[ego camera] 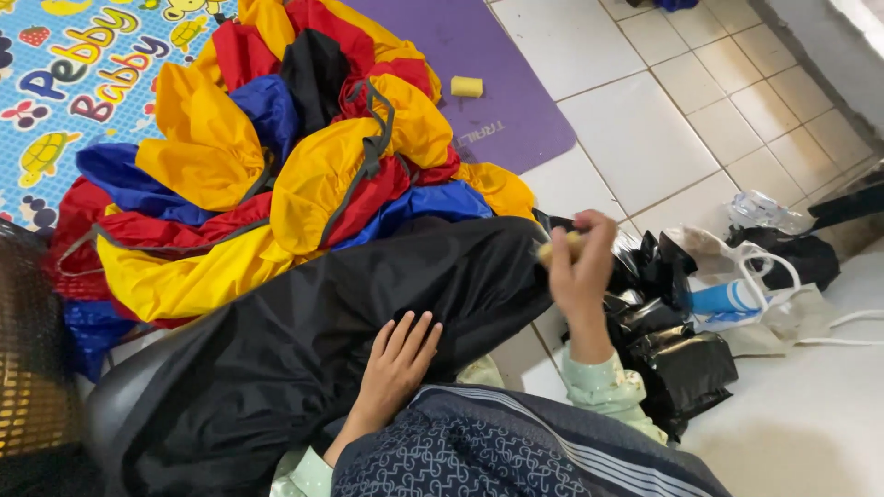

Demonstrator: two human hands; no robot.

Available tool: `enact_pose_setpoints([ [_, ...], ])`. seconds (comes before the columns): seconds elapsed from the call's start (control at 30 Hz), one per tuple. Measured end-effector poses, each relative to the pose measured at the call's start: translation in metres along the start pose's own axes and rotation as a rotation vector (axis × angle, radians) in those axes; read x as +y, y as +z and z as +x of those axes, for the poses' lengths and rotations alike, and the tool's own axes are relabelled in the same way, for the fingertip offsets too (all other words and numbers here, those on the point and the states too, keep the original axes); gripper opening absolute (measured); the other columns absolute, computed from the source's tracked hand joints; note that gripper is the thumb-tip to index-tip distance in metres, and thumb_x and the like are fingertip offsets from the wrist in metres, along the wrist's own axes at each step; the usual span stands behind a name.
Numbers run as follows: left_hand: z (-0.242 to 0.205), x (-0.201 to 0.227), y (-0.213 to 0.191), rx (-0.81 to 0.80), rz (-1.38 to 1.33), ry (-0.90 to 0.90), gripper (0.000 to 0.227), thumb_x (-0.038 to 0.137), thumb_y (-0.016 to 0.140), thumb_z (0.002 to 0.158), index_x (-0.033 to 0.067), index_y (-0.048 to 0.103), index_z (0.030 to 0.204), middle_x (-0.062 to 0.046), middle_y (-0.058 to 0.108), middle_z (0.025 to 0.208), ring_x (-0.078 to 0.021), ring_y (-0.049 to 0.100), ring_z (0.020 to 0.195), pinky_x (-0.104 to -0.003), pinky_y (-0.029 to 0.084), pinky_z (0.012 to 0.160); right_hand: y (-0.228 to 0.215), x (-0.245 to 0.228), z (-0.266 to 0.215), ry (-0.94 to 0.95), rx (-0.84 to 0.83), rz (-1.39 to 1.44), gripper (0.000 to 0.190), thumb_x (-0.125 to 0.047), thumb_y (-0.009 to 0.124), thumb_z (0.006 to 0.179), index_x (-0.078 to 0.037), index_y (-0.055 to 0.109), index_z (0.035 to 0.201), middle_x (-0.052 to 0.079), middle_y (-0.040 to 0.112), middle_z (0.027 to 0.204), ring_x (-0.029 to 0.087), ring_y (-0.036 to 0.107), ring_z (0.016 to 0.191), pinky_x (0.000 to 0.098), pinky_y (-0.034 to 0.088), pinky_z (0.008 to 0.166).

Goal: Trimming loose threads with scissors and wiping down a black fabric item with a sponge.

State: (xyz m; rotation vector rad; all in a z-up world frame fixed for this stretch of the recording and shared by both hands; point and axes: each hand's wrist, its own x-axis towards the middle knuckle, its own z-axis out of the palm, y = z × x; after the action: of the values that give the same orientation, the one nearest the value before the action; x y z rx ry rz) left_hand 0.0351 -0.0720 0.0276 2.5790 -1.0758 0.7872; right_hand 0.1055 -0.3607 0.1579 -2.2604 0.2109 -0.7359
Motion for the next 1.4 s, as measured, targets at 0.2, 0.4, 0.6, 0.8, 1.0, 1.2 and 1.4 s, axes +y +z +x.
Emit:
enact_pose_setpoints([
  [0.2,-0.005,0.007,0.028,-0.047,-0.23,0.008,0.042,-0.006,0.056,0.095,-0.0042,0.056,0.137,-0.02,0.06,0.133,-0.036,0.058,0.121,-0.049,0.048,0.109,0.071,-0.032,-0.071,-0.441,-0.728,0.299,0.03,0.004,0.047,0.081,-0.006,0.05,0.108,0.022,0.043,0.13,0.035,0.055,0.106,0.0428,0.047,0.089],
  [0.4,0.002,0.006,0.027,0.0,-0.084,-0.011,0.023,-0.005,0.056,0.097,-0.0043,0.067,0.118,-0.021,0.068,0.123,-0.0315,0.065,0.119,-0.039,0.054,0.106,0.116,0.058,-0.03,-0.394,-0.624,0.004,0.018,0.0,0.051,0.089,-0.01,0.066,0.093,0.021,0.058,0.126,0.036,0.06,0.117,0.0437,0.048,0.099],
  [0.6,-0.003,-0.002,0.02,0.026,-0.114,-0.071,0.027,0.009,0.063,0.097,0.0061,0.066,0.124,-0.011,0.066,0.132,-0.0308,0.062,0.121,-0.045,0.05,0.093,0.056,0.083,0.011,-0.196,-0.111,-0.256,0.012,-0.003,0.06,0.092,-0.006,0.064,0.103,0.018,0.05,0.128,0.039,0.056,0.116,0.048,0.049,0.1],
  [0.8,-0.018,0.011,0.027,-0.093,-0.113,-0.149,0.04,0.007,0.056,0.097,0.0064,0.06,0.136,-0.013,0.058,0.146,-0.0362,0.054,0.134,-0.05,0.045,0.108,0.062,-0.001,-0.085,-0.413,-0.447,0.144,0.021,-0.012,0.079,0.088,-0.012,0.067,0.106,0.013,0.063,0.129,0.031,0.067,0.106,0.0411,0.054,0.092],
  [1.0,-0.011,-0.001,0.043,0.105,-0.066,-0.127,0.021,0.009,0.055,0.104,0.0068,0.069,0.119,-0.013,0.071,0.121,-0.031,0.067,0.117,-0.041,0.054,0.099,0.062,0.121,-0.022,-0.321,-0.442,-0.028,0.031,-0.021,0.079,0.087,-0.011,0.068,0.115,0.013,0.07,0.112,0.035,0.069,0.107,0.0441,0.055,0.09],
  [1.2,0.003,0.001,0.009,0.202,-0.096,-0.097,0.026,0.009,0.054,0.105,0.0116,0.068,0.127,-0.011,0.069,0.129,-0.0305,0.066,0.121,-0.043,0.053,0.102,0.033,0.096,0.004,-0.291,-0.064,-0.26,0.039,-0.01,0.083,0.084,-0.008,0.063,0.118,0.011,0.063,0.107,0.034,0.066,0.101,0.0434,0.054,0.091],
  [1.4,-0.039,-0.001,0.022,0.329,0.03,-0.256,0.012,0.027,0.076,0.093,0.018,0.075,0.102,-0.001,0.075,0.107,-0.0238,0.072,0.101,-0.038,0.06,0.09,0.1,-0.027,-0.085,-0.515,-0.489,0.328,0.034,-0.018,0.086,0.083,-0.009,0.071,0.112,0.011,0.073,0.105,0.033,0.072,0.099,0.0413,0.059,0.088],
])
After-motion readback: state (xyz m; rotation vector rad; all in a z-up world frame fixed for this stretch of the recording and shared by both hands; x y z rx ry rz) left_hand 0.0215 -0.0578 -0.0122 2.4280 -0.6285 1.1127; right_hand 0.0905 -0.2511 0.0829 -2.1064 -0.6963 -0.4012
